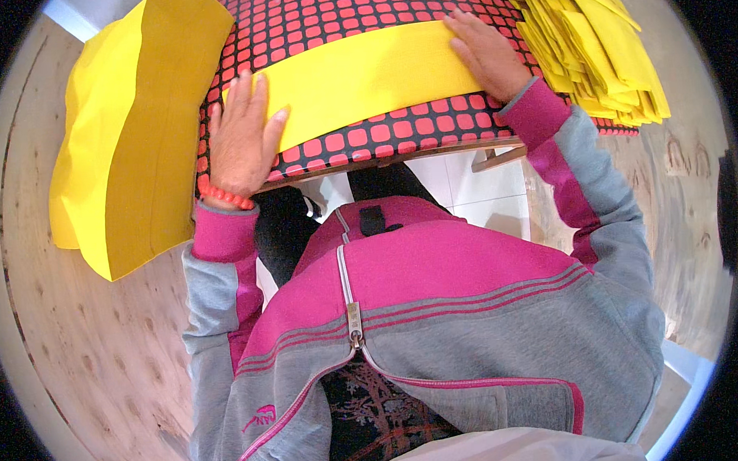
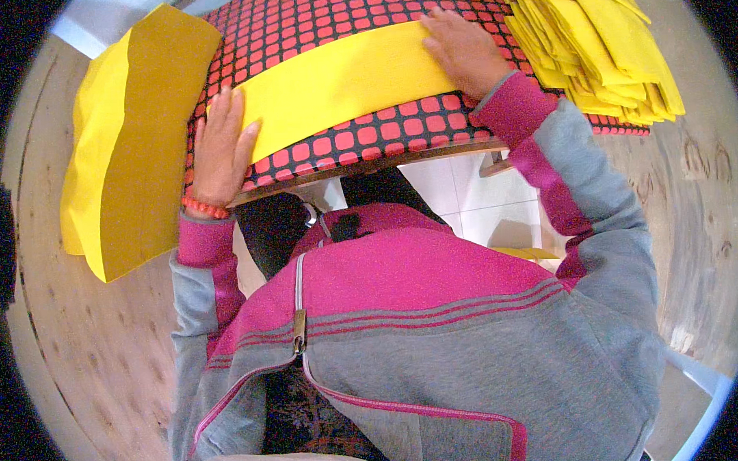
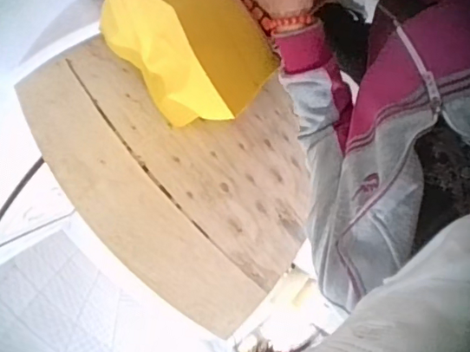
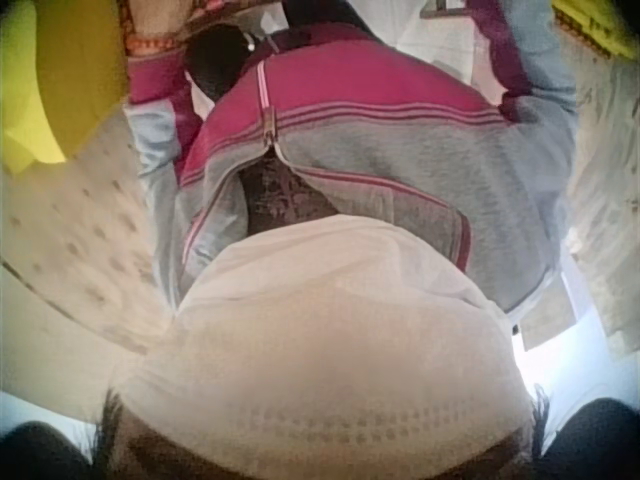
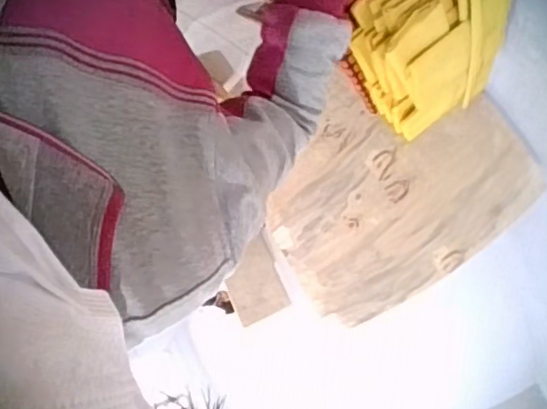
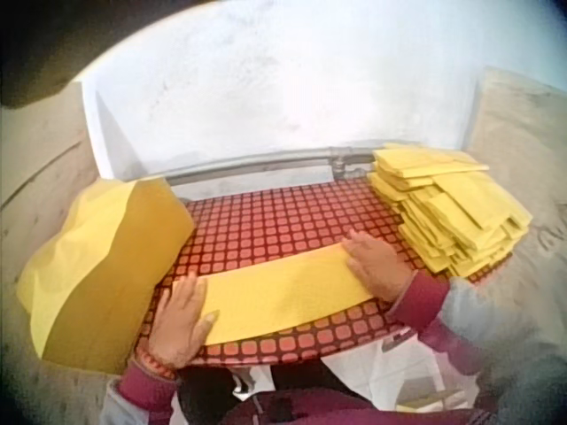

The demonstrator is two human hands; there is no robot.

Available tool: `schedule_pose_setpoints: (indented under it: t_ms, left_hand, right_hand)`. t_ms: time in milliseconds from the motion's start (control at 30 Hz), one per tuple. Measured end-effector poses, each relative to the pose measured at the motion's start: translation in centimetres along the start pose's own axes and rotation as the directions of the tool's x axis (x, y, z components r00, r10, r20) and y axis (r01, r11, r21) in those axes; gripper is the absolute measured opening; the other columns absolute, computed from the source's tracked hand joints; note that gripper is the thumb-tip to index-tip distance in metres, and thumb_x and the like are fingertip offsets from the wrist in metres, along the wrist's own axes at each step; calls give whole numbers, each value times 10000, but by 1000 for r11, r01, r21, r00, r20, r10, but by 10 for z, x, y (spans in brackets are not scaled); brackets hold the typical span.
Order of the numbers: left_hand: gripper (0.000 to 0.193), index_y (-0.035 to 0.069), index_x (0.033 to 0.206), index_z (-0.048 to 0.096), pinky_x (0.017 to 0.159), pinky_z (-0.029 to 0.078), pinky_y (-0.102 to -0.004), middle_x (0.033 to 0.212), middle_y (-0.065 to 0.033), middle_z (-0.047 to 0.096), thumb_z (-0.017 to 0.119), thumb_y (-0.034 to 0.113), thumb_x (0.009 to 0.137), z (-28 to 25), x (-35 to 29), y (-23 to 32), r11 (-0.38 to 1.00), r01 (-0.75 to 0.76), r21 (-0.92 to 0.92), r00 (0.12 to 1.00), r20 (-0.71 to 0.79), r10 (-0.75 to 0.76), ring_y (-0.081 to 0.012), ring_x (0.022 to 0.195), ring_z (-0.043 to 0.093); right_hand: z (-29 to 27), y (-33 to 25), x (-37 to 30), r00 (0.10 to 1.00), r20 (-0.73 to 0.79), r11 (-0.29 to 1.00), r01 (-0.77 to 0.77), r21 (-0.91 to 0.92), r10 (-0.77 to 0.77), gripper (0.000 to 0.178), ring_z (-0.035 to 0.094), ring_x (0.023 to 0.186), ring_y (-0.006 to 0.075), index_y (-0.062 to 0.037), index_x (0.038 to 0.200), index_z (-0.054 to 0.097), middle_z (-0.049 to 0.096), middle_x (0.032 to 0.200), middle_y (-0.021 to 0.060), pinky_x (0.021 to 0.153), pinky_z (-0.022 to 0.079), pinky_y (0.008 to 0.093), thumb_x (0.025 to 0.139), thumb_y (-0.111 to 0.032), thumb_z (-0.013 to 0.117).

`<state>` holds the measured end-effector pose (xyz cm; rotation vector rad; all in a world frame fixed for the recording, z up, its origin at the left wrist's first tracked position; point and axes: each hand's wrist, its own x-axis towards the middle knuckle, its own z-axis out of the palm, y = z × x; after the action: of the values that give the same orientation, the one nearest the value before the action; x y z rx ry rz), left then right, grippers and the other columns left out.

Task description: The person folds yellow paper sheets on a patterned table, aligning edges and pressing creases. The folded sheets are stacked on the table as the task continues.

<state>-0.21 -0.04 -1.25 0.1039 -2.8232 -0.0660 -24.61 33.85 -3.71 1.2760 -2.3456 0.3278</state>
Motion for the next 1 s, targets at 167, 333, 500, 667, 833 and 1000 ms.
schedule_pose_setpoints:
  t_ms: [167, 333, 500, 667, 833, 1000]
  left_hand:
    - [499, -20, 1412, 486, 1170, 246, -507, 1505, -240, 426, 520, 250, 994, -39, -40, 31, 971, -65, -232, 964, -267, 1, -372, 1418, 386]
    - [357, -39, 1226, 617, 1001, 466, -322, 1204, -139, 675, 489, 238, 1040, -42, -69, 82, -58, 388, -920, 912, 374, 169, -192, 1162, 619]
    - [547, -18, 1385, 472, 1032, 473, -389, 1358, -183, 590, 442, 416, 1054, -4, -69, 105, -426, 654, -626, 753, 596, 280, -279, 1221, 607]
    - [452, 16, 1399, 466, 1004, 503, -366, 1377, -124, 585, 488, 305, 1052, 7, -63, 124, -674, 514, -531, 800, 580, 154, -232, 1210, 612]
    - [371, 23, 1363, 511, 985, 524, -355, 1336, -97, 611, 544, 177, 1027, -2, -54, 141, -699, 406, -589, 844, 535, 40, -208, 1177, 626]
    - [342, 19, 1341, 519, 942, 569, -373, 1288, -120, 633, 542, 153, 1028, -23, -52, 133, -649, 377, -661, 887, 458, 49, -233, 1143, 653]
  right_hand:
    - [-17, 25, 3, 989, 123, 994, -86, 72, 77, 511, 500, 1315, 348, -20, 1348, 554, 558, 1388, 195, 1112, 388, 417, 1013, -401, 490]
    - [-39, 8, 16, 994, 23, 990, -108, 86, 106, 506, 655, 948, 355, -35, 1087, 644, 669, 1008, 174, 797, 520, 457, 940, -516, 584]
    - [-94, -48, -26, 970, 199, 985, -158, 71, 141, 424, 641, 727, 356, -60, 925, 624, 642, 788, 153, 623, 489, 464, 913, -484, 627]
    - [-125, -97, -68, 864, 490, 866, -328, 377, 114, 382, 605, 643, 307, -51, 827, 624, 602, 715, 133, 589, 451, 429, 950, -413, 606]
    - [-107, -113, -62, 884, 466, 543, -375, 751, -35, 414, 649, 690, 247, -43, 1041, 676, 678, 820, 105, 663, 512, 377, 1009, -424, 516]
    - [-109, -124, -32, 599, 795, -256, -787, 561, -99, 474, 698, 817, 155, -44, 1208, 644, 730, 1008, 47, 745, 561, 302, 1031, -450, 477]
